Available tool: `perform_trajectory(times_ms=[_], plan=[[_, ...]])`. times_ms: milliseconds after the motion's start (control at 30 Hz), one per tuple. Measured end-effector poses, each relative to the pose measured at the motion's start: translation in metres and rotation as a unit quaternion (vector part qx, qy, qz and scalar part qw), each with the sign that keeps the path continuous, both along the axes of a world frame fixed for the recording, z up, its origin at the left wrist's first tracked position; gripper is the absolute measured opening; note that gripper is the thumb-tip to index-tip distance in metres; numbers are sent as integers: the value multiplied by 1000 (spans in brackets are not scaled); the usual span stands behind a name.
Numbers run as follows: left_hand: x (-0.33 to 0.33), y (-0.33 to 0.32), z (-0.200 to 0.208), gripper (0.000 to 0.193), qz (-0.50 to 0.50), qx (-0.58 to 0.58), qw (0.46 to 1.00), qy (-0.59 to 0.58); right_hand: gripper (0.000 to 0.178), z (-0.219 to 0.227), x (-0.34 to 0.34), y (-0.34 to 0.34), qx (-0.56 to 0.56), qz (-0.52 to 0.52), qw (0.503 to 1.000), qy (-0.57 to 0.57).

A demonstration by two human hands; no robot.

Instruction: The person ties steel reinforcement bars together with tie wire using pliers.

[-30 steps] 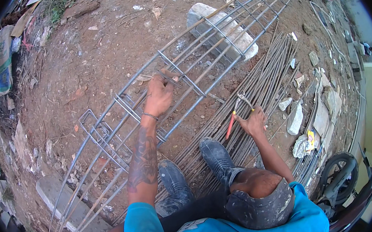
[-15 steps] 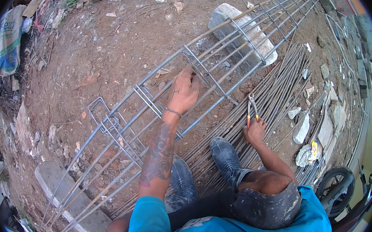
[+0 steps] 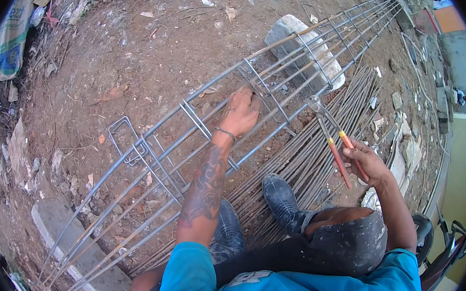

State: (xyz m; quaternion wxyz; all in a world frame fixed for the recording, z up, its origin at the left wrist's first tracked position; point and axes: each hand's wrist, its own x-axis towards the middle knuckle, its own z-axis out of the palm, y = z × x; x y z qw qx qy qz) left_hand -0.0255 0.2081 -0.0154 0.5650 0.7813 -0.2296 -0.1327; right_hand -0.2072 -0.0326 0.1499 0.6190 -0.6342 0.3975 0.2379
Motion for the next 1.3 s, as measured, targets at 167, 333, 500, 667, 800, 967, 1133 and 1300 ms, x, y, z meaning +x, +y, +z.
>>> perform_trajectory(times_ms=[167, 333, 500, 667, 800, 967, 1133, 1300], plan=[[2, -7, 16, 21, -25, -8, 998, 65, 58, 16, 57, 16, 161, 35, 986, 26], [2, -4, -2, 24, -19, -3, 1000, 4, 61, 36, 86, 55, 135, 103, 981, 92], [2, -6, -1, 26, -32, 0, 999, 26, 60, 38, 95, 67, 57, 167, 972, 153], [2, -7, -7, 25, -43, 3, 999, 1, 58, 42, 109, 75, 63, 167, 971, 157], [0, -8, -5, 25, -43, 2, 999, 27, 54, 45, 116, 79, 54, 199, 963, 170], [-2, -6, 2, 23, -47, 11, 998, -27, 46, 43, 115, 79, 42, 188, 967, 167], [-2, -2, 11, 21, -40, -9, 999, -15, 42, 41, 118, 82, 55, 121, 979, 156], [-1, -1, 15, 21, -31, -13, 999, -22, 39, 46, 129, 85, 53, 121, 977, 169]])
